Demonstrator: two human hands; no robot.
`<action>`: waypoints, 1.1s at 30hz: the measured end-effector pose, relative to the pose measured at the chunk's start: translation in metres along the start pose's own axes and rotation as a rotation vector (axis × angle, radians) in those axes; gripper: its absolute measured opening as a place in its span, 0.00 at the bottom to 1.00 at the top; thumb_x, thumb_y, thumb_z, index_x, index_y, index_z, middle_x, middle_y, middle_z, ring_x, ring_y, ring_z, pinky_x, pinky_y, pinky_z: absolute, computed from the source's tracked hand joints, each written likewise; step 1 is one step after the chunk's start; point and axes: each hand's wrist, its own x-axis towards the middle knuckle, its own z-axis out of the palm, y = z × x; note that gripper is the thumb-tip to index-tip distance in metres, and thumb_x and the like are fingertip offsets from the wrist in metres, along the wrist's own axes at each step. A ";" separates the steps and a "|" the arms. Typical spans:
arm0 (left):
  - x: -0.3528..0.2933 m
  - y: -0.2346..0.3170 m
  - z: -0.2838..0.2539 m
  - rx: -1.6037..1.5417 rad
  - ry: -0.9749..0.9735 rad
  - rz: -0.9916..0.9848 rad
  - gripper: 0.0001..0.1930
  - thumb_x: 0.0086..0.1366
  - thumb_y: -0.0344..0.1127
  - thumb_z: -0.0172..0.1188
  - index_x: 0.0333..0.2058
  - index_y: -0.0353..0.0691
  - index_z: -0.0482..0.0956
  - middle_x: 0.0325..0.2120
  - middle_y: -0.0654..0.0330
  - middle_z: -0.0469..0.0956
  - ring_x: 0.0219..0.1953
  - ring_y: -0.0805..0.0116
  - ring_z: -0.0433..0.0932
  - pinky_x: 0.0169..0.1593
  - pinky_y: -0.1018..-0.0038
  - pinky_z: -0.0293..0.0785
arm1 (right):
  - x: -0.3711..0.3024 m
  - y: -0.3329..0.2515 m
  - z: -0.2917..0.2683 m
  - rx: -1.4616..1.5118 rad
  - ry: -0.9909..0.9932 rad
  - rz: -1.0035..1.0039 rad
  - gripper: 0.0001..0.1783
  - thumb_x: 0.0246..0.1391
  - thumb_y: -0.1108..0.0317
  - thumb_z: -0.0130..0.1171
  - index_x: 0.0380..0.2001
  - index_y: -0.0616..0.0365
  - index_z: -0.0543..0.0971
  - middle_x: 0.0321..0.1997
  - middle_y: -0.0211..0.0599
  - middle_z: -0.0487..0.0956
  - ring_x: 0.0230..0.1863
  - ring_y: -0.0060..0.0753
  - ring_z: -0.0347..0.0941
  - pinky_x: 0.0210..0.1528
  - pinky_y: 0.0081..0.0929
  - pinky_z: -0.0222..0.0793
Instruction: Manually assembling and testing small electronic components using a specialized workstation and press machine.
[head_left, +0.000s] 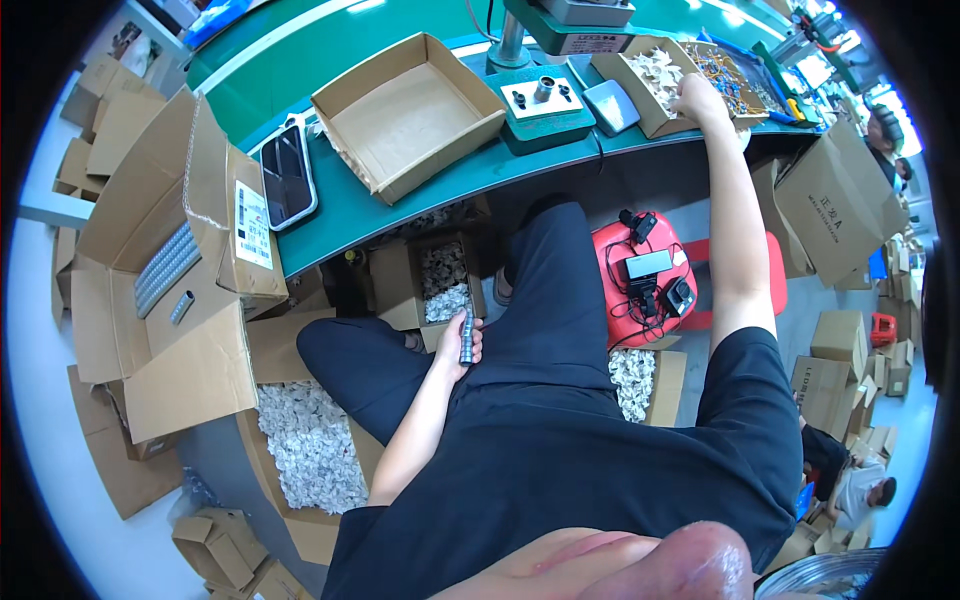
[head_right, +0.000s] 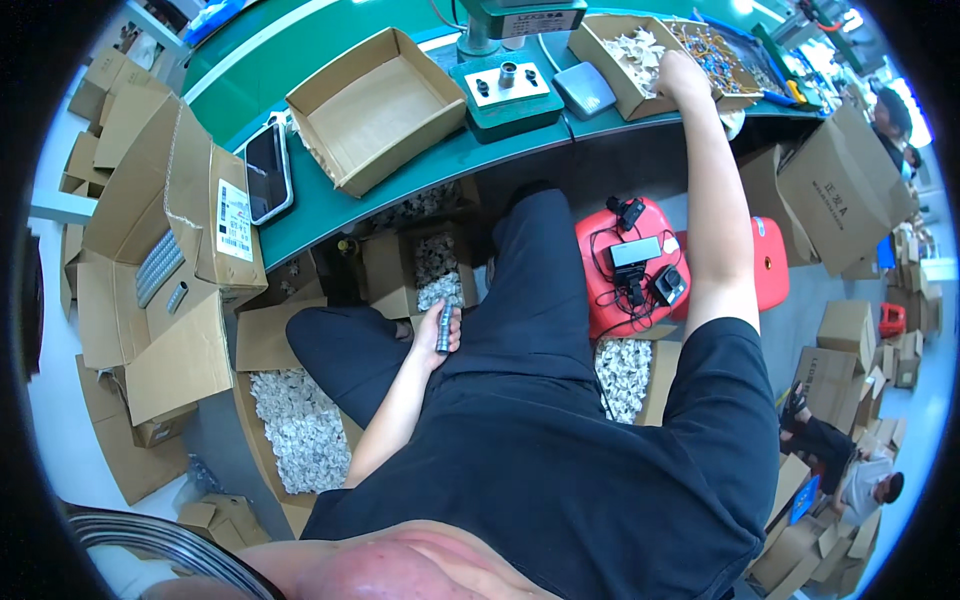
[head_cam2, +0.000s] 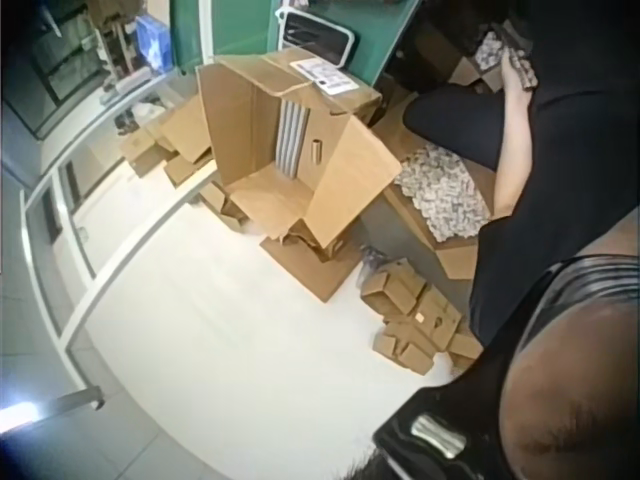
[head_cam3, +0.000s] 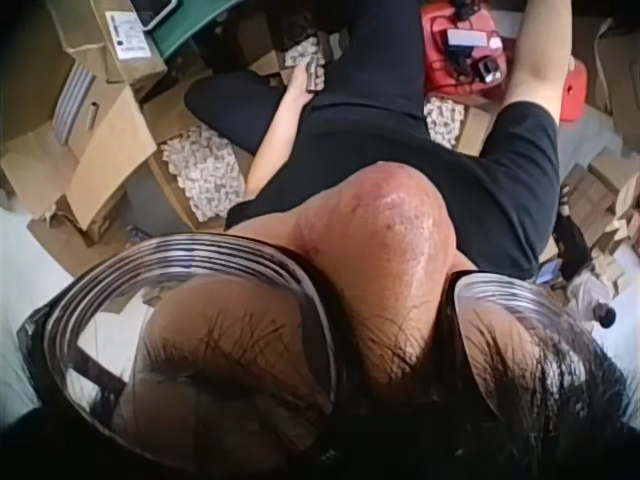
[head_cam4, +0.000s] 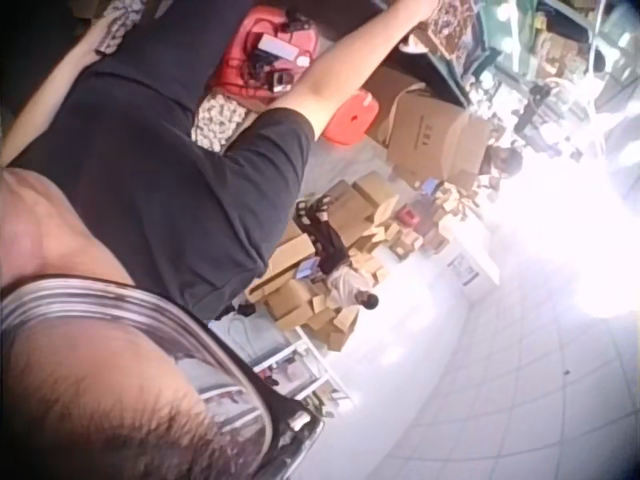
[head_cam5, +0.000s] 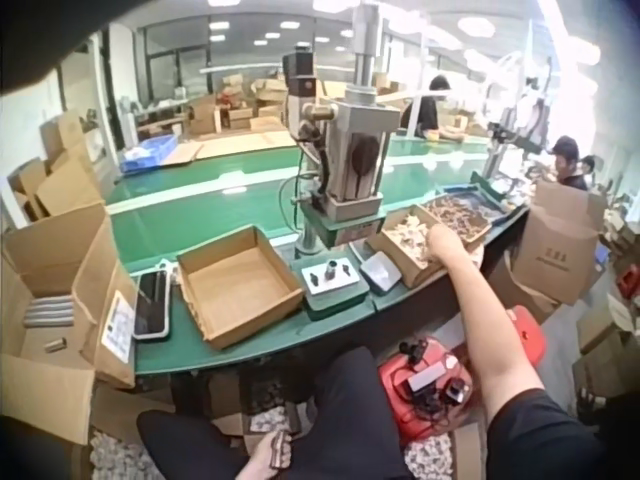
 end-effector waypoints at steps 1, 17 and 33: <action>0.002 -0.001 0.002 0.018 -0.005 -0.010 0.23 0.73 0.57 0.47 0.41 0.40 0.74 0.17 0.64 0.70 0.14 0.72 0.68 0.17 0.74 0.63 | 0.003 0.006 0.005 -0.005 -0.002 -0.002 0.15 0.41 0.67 0.68 0.36 0.60 0.85 0.43 0.54 0.83 0.48 0.51 0.81 0.54 0.43 0.75; 0.003 0.004 0.002 0.025 0.007 -0.024 0.22 0.73 0.56 0.47 0.41 0.40 0.73 0.17 0.65 0.70 0.14 0.74 0.68 0.16 0.74 0.62 | -0.057 -0.073 -0.003 1.142 0.430 -0.175 0.16 0.56 0.67 0.67 0.47 0.62 0.83 0.43 0.41 0.85 0.44 0.30 0.83 0.46 0.25 0.77; 0.003 0.005 0.004 0.016 0.017 -0.029 0.22 0.73 0.56 0.47 0.40 0.41 0.73 0.17 0.66 0.69 0.14 0.75 0.66 0.16 0.75 0.61 | -0.092 -0.186 -0.012 0.845 0.610 -0.522 0.09 0.53 0.70 0.69 0.38 0.56 0.87 0.42 0.35 0.85 0.43 0.32 0.83 0.48 0.26 0.78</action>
